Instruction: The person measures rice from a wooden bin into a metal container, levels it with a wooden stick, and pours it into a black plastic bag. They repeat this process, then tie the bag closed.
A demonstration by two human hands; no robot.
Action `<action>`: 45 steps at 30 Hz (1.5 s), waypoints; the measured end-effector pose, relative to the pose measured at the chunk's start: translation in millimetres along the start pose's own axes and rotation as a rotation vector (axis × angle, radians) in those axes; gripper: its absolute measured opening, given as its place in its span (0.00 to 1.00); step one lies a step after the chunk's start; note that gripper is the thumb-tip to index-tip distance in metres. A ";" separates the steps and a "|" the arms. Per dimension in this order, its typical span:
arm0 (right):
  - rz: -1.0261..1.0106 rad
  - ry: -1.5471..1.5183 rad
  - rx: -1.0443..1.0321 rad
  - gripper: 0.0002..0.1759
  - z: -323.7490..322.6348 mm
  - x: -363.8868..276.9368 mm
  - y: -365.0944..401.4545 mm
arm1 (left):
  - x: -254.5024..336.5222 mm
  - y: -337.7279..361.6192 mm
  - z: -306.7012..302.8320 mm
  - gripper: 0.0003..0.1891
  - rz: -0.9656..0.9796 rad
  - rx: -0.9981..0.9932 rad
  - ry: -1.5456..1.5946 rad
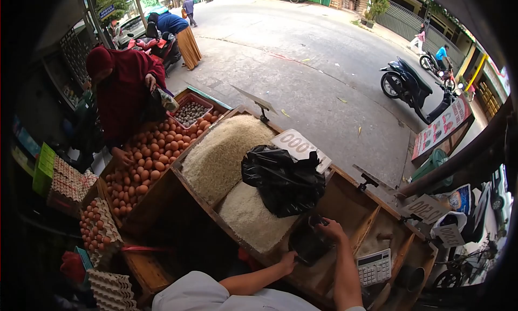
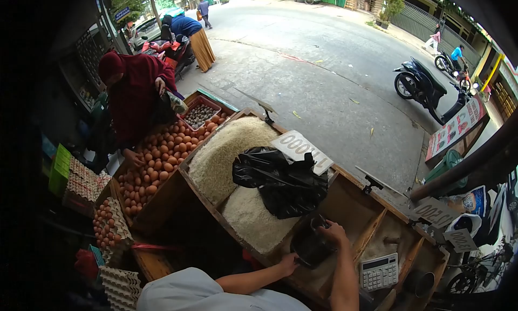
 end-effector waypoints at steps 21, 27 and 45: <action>-0.042 -0.332 0.508 0.30 -40.0 60.4 -52.1 | 66.1 -8.8 176.6 0.13 -0.087 -0.036 0.135; 0.095 -0.921 0.450 0.27 -9.3 121.5 26.1 | 82.4 -58.3 268.7 0.09 0.100 -0.092 0.018; 0.330 -0.688 0.500 0.18 64.3 130.4 43.5 | 122.6 44.9 145.5 0.34 1.208 -0.235 -1.550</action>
Point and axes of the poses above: each hand's wrist, its own y-axis away from the middle knuckle, its own z-axis out of the palm, x = y × z, the point moved 7 cm from there along -y, towards the middle knuckle, and after that the axes turned 9 degrees about z, right-handed, at the moved point
